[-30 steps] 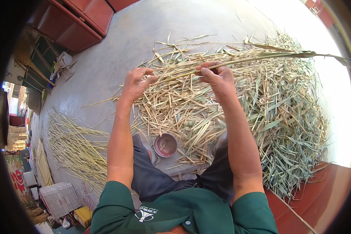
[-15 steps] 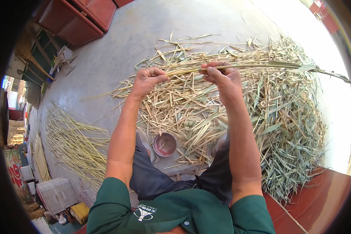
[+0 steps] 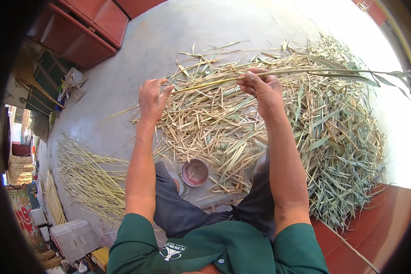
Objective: The person sits on the floor and repeatedly strips leaves from dried plant stalks by hand. They separate the stalks from the leaves and place the processed stalks into a pile on the left.
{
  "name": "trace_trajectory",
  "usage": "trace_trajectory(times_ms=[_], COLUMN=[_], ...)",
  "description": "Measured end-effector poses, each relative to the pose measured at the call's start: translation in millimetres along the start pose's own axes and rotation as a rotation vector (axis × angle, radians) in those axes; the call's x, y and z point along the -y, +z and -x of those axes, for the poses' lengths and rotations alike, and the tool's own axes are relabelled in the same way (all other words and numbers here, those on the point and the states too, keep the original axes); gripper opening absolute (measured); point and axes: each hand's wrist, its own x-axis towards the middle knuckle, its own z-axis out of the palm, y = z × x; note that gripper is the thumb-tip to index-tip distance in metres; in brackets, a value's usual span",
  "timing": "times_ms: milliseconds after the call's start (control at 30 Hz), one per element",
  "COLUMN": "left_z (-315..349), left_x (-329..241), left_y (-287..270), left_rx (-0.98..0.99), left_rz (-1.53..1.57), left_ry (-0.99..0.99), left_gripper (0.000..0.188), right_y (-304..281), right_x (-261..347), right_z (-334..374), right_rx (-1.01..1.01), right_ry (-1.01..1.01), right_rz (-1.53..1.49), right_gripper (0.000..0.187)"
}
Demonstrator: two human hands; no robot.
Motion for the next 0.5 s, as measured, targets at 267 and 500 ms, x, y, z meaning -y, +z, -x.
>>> trace_trajectory(times_ms=[267, 500], left_z=[-7.5, -6.0], left_x=[-27.3, -7.0], left_y=[4.6, 20.7], left_rx=[0.097, 0.042], left_rz=[0.175, 1.005], left_ry=[0.187, -0.411], left_gripper=[0.026, 0.018], right_y=[20.9, 24.8], right_x=[-6.3, -7.7], right_z=[2.6, 1.9], right_rx=[-0.023, -0.113], right_ry=[-0.031, -0.032], right_rz=[-0.038, -0.051], right_gripper=[0.026, 0.027])
